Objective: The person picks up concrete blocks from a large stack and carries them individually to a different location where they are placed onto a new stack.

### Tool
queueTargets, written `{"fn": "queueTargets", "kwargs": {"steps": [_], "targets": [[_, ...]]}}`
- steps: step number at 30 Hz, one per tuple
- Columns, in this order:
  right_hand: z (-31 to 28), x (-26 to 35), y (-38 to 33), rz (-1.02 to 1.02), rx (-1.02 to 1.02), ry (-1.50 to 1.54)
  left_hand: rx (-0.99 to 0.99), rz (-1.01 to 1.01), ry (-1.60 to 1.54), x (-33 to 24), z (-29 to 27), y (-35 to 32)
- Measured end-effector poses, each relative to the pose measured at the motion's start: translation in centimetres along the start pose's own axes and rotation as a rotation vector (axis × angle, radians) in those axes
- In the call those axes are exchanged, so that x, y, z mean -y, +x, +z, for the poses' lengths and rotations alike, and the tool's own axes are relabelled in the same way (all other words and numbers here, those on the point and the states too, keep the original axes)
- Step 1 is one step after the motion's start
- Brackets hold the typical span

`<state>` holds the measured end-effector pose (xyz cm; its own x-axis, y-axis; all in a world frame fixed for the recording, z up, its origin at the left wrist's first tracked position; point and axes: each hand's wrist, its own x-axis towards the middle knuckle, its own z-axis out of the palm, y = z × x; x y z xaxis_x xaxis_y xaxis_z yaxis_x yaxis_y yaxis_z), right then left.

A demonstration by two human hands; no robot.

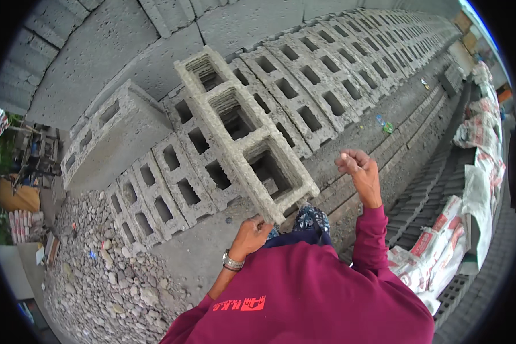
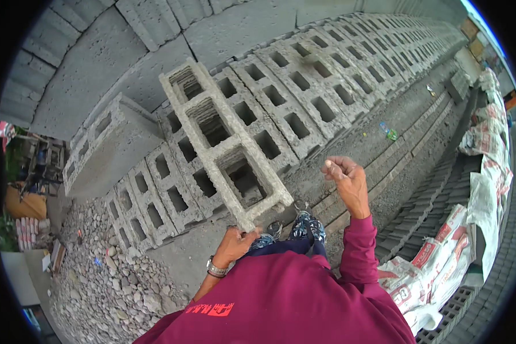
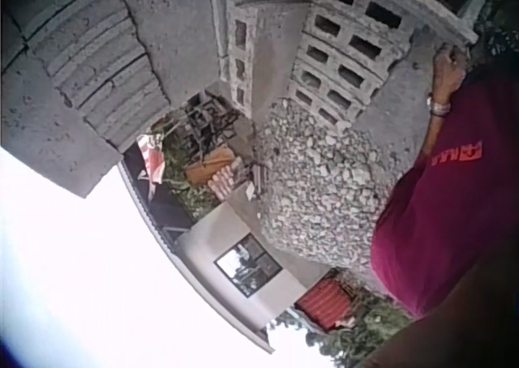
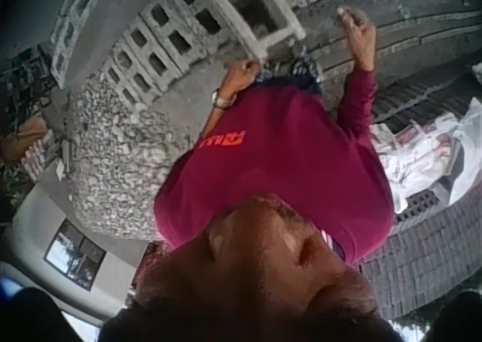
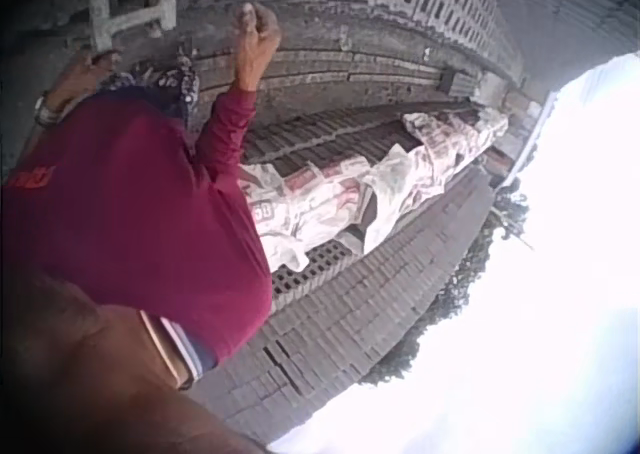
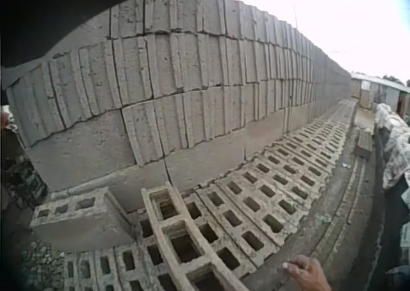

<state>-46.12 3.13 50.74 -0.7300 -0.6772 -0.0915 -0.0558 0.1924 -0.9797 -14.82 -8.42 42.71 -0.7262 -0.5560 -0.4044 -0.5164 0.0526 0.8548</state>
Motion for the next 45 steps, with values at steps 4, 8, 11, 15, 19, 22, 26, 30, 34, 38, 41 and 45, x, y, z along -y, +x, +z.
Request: {"fn": "queueTargets", "kwargs": {"steps": [4, 8, 11, 15, 19, 22, 26, 30, 34, 38, 41, 45], "targets": [[4.3, 6.7, 10.4, -0.167, 0.280, -0.064, -0.270, 0.013, -0.263, 1.4, 1.5, -1.1], [10.3, 12.2, 20.6, -0.336, 0.626, -0.151, -0.446, -0.178, -0.873, -2.7, 4.8, -2.2], [17.1, 15.3, 27.5, -0.332, 0.827, -0.166, -0.642, -0.184, -1.463, -5.9, 8.3, -2.3], [27.6, 14.1, 34.3, -0.076, 1.062, -0.160, -0.835, -0.085, -1.787, -10.5, 10.7, 0.0], [35.6, 8.6, 37.3, 0.199, 1.508, 0.034, -1.075, -0.001, -1.872, -13.5, 10.6, 1.8], [36.6, 7.7, 44.4, -0.337, 1.738, -0.135, -1.234, 0.058, -1.922, -13.1, 11.2, 3.2], [37.4, 8.4, 39.4, -0.376, 1.681, 0.055, -1.443, -0.064, -1.930, -16.8, 9.3, 3.1], [35.3, 12.1, 31.9, 0.114, 1.723, -0.063, -1.380, 0.398, -1.949, -14.8, 9.9, 4.2], [32.6, 14.1, 26.6, 0.412, 1.709, -0.222, -1.579, 0.355, -1.937, -16.6, 8.9, 5.1], [31.7, 13.7, 28.3, 0.274, 1.975, -0.037, -1.646, 0.325, -1.923, -14.7, 9.9, 7.0], [31.2, 15.7, 27.5, 0.340, 1.640, -0.177, -1.621, 0.408, -2.021, -13.5, 10.3, 8.1], [28.5, 17.8, 29.7, 0.297, 1.495, -0.294, -1.308, 0.441, -2.196, -12.8, 10.7, 3.2]]}}
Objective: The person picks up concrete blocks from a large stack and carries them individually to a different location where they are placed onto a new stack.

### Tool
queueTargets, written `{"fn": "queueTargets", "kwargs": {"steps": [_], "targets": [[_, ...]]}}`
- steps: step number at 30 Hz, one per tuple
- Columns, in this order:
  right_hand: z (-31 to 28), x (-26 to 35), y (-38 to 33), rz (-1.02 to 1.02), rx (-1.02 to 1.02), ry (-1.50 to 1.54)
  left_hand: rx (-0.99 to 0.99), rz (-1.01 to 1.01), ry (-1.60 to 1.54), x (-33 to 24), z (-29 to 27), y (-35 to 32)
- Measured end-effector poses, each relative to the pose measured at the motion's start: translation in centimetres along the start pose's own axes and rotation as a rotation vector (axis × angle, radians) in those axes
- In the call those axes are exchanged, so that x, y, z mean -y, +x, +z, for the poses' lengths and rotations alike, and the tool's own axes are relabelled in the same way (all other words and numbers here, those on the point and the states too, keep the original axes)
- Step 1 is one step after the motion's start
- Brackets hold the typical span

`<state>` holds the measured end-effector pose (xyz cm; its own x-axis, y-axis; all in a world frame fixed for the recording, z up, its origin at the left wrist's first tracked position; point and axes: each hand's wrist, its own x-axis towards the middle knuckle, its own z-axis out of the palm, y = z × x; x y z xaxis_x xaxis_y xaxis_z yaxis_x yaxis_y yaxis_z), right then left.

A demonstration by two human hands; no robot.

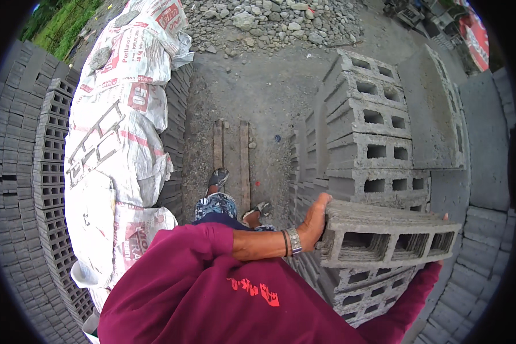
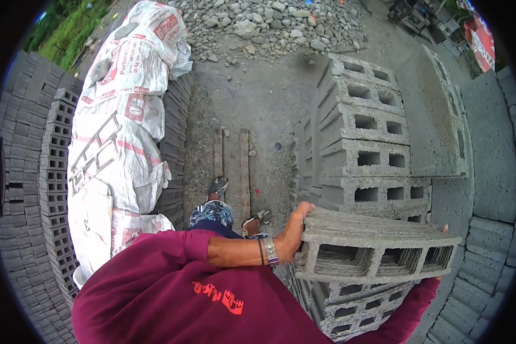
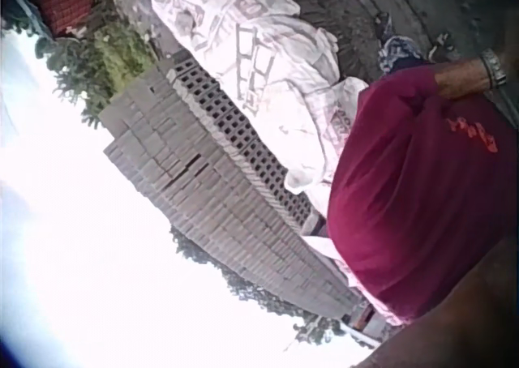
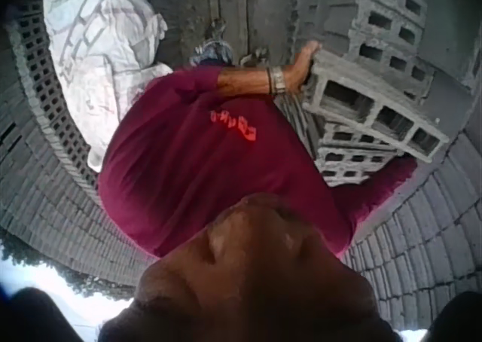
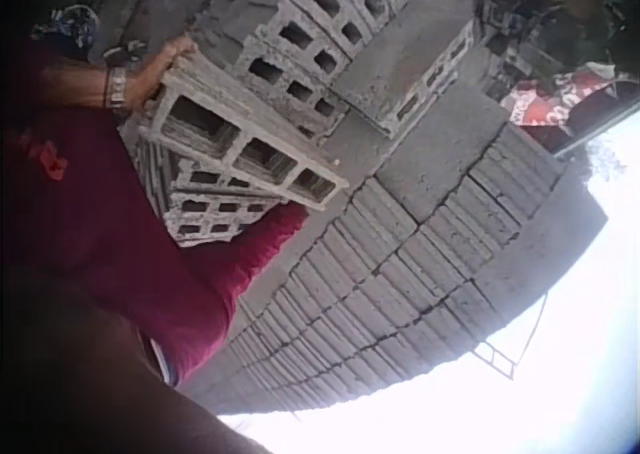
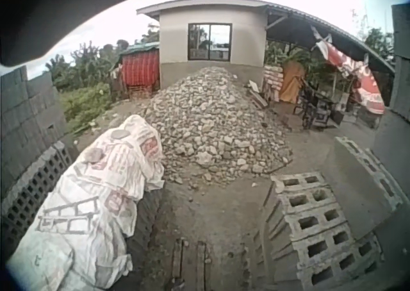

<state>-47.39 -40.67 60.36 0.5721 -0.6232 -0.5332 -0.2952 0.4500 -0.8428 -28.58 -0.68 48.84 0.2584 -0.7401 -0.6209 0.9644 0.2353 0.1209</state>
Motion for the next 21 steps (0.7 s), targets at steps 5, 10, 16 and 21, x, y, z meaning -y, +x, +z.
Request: {"fn": "queueTargets", "kwargs": {"steps": [5, 10, 16, 21], "targets": [[3.3, -5.4, -4.4, -0.049, -0.128, 0.074, -0.160, -0.172, 0.200, -9.5, -2.7, -3.0], [10.3, -11.8, -8.4, -0.088, -0.258, 0.171, -0.097, -0.279, 0.264, -18.9, -7.6, -1.0], [25.7, -17.1, -6.8, -0.090, -0.305, 0.266, -0.159, -0.253, 0.344, -34.3, -12.9, -1.8], [38.0, -20.3, 3.6, 0.035, -0.101, 0.309, -0.300, -0.037, 0.342, -46.8, -21.5, -1.5]]}}
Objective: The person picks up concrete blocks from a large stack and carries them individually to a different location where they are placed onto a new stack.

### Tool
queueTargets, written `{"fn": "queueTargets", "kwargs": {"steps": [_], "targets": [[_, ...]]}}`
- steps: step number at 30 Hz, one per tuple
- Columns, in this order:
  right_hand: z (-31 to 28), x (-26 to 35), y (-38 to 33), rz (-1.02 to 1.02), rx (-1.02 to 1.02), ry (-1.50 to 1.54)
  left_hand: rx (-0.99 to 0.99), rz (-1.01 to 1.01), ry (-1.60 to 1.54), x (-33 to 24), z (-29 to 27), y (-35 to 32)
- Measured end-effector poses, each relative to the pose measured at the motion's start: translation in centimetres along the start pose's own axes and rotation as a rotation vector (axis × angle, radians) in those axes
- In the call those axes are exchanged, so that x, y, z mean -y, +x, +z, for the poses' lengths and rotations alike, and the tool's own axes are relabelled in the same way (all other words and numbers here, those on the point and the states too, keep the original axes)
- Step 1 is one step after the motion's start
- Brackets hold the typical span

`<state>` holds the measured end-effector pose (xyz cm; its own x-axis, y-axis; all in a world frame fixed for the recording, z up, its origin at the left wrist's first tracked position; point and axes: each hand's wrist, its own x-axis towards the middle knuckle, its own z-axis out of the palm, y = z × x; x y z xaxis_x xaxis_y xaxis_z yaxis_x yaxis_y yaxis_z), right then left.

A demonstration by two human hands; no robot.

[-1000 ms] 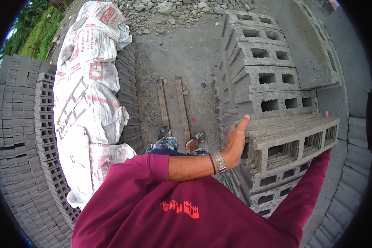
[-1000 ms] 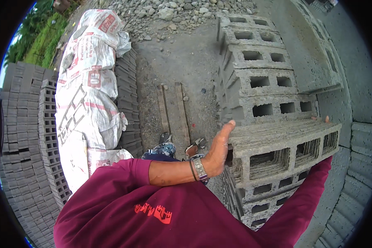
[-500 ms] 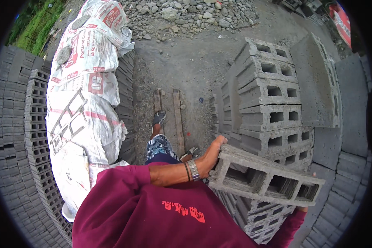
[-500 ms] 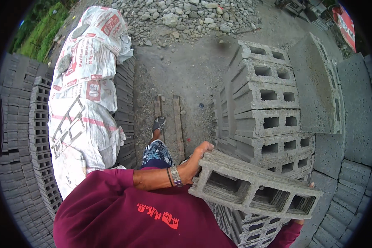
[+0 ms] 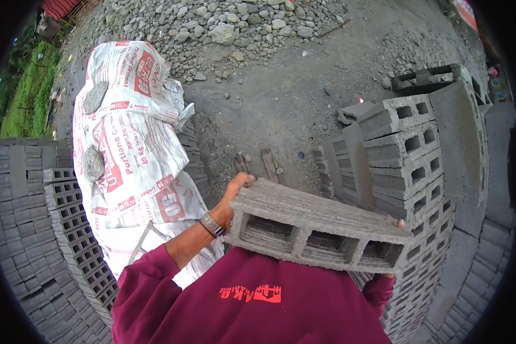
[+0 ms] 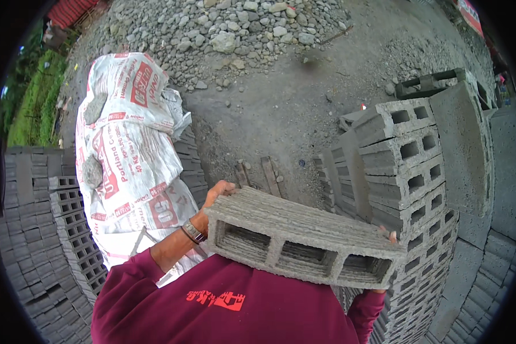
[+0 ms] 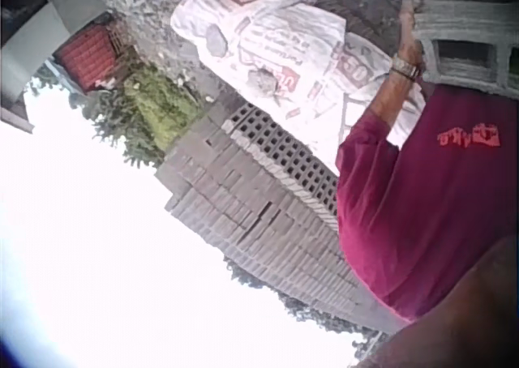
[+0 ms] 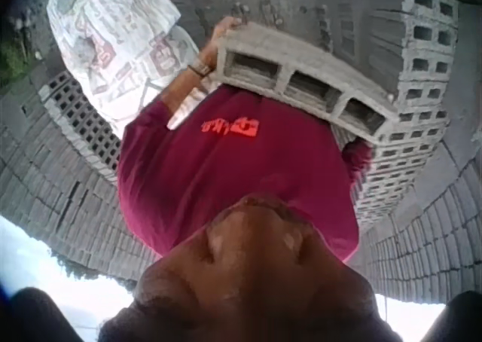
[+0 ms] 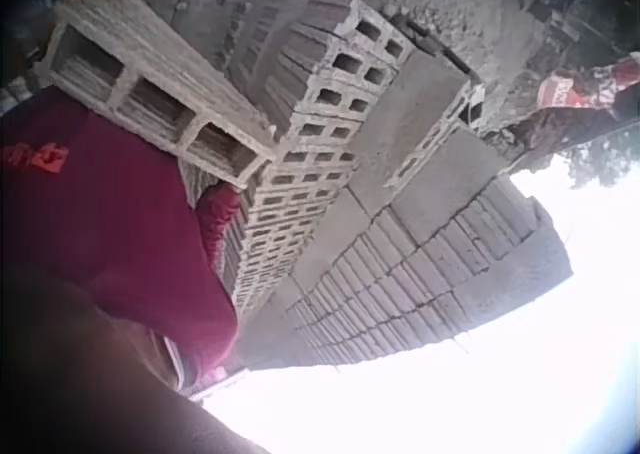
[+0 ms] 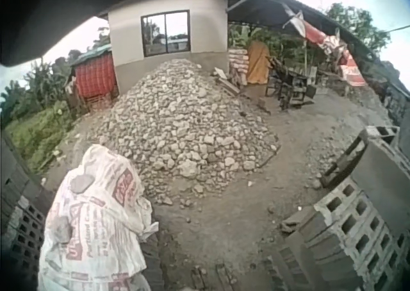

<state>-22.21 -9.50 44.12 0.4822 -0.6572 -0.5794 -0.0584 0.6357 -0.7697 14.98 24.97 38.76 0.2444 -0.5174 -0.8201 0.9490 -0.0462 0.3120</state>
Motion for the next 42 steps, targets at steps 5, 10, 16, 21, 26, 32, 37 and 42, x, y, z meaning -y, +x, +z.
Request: {"fn": "queueTargets", "kwargs": {"steps": [5, 10, 16, 21, 26, 32, 37, 42], "targets": [[18.7, -2.6, 8.0, 0.098, 0.049, 0.017, -0.008, 0.092, -0.157, -9.3, -6.5, -3.1], [30.2, -0.9, 17.6, 0.022, 0.128, -0.270, -0.181, 0.185, -0.293, -13.9, -10.8, -0.6], [39.1, 1.8, 33.0, 0.040, 0.313, -0.369, -0.286, 0.342, -0.377, -22.8, -10.9, 7.4], [44.4, 3.7, 48.9, -0.013, 0.327, -0.579, -0.329, 0.565, -0.155, -34.3, -4.8, 14.4], [46.2, 11.2, 59.0, 0.043, 0.260, -0.391, -0.278, 0.506, -0.143, -44.5, -3.2, 24.1], [43.5, 20.6, 72.3, 0.044, 0.070, -0.217, -0.297, 0.301, 0.069, -59.1, 22.4, 37.6], [41.2, 29.4, 84.9, 0.005, -0.136, -0.070, -0.148, 0.579, 0.544, -69.7, 28.0, 57.2], [35.4, 37.2, 97.0, -0.038, -0.331, 0.234, 0.059, 0.155, 0.248, -78.6, 47.7, 71.4]]}}
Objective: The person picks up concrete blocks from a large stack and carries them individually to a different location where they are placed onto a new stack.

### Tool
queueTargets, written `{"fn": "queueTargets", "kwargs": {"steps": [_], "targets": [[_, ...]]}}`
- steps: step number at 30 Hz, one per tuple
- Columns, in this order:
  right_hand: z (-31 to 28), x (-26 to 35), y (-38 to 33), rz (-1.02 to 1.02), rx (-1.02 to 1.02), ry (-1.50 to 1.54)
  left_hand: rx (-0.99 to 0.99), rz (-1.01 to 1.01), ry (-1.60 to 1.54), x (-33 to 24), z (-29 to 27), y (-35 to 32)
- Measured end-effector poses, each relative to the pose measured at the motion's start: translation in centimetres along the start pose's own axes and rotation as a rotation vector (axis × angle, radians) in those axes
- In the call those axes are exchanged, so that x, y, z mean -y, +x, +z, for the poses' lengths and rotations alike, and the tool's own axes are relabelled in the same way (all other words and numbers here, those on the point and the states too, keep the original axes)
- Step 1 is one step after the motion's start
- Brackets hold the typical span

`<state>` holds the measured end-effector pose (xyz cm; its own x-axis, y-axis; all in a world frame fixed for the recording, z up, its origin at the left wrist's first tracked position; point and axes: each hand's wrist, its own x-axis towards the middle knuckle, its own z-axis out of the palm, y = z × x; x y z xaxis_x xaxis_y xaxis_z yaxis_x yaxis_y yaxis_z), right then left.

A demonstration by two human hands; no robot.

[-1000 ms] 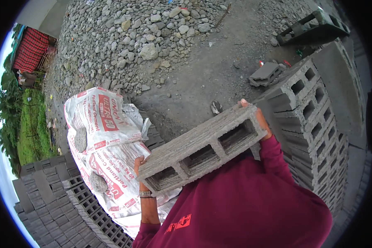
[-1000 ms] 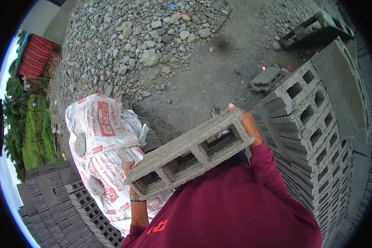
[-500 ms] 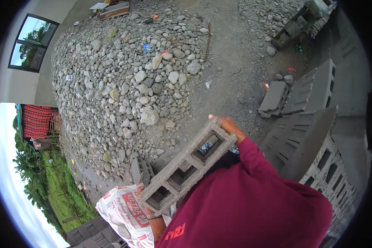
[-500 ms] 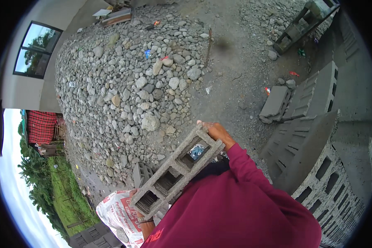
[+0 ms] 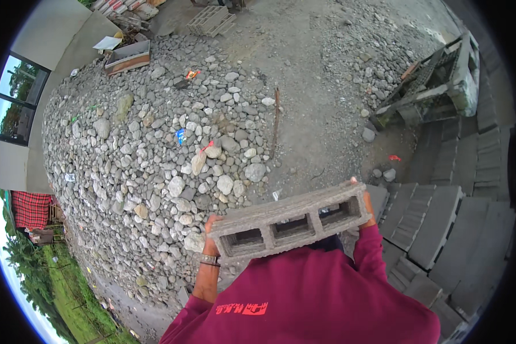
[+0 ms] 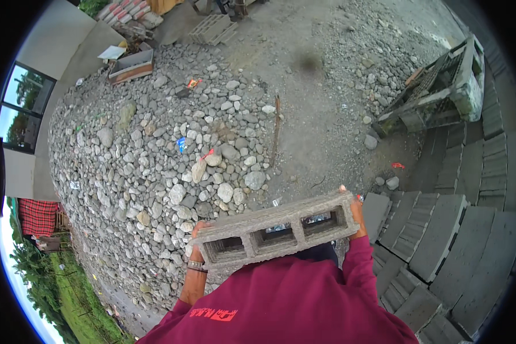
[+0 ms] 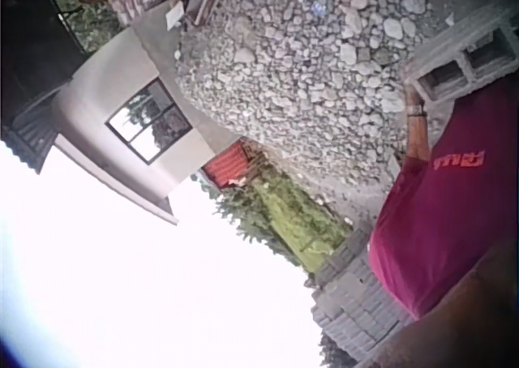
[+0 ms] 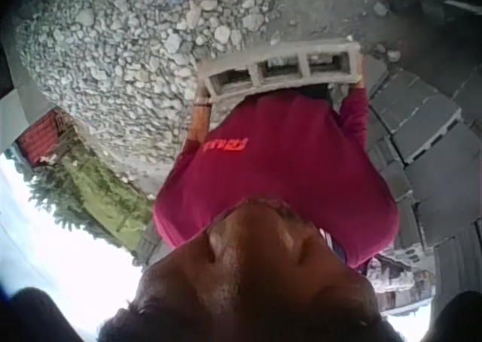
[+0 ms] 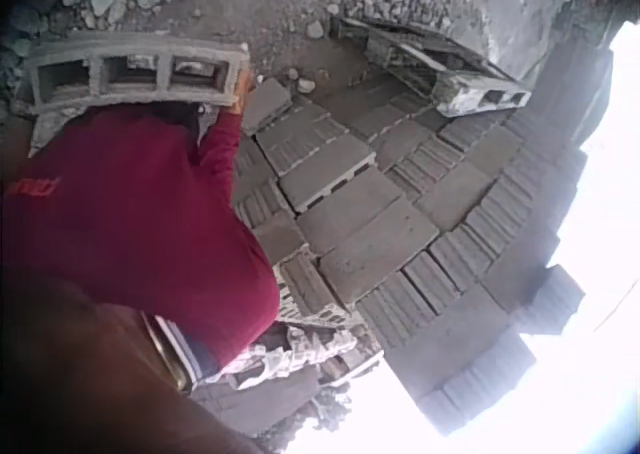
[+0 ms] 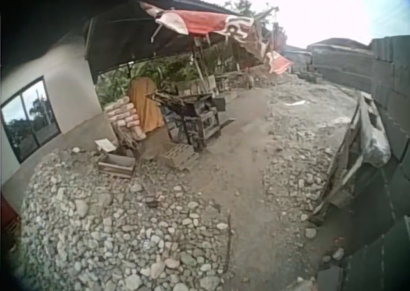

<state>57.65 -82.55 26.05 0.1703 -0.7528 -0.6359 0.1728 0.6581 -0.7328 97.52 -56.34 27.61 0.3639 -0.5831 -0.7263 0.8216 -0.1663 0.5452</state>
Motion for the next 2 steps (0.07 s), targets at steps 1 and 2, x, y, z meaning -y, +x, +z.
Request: {"fn": "queueTargets", "kwargs": {"steps": [1, 2], "targets": [[0.3, 2.1, 2.3, 0.028, 0.100, 0.102, -0.040, 0.074, 0.146, -2.1, 3.2, 2.5], [0.7, 5.0, 4.1, 0.116, 0.253, 0.259, -0.075, 0.143, 0.293, -4.0, 7.4, 4.3]]}}
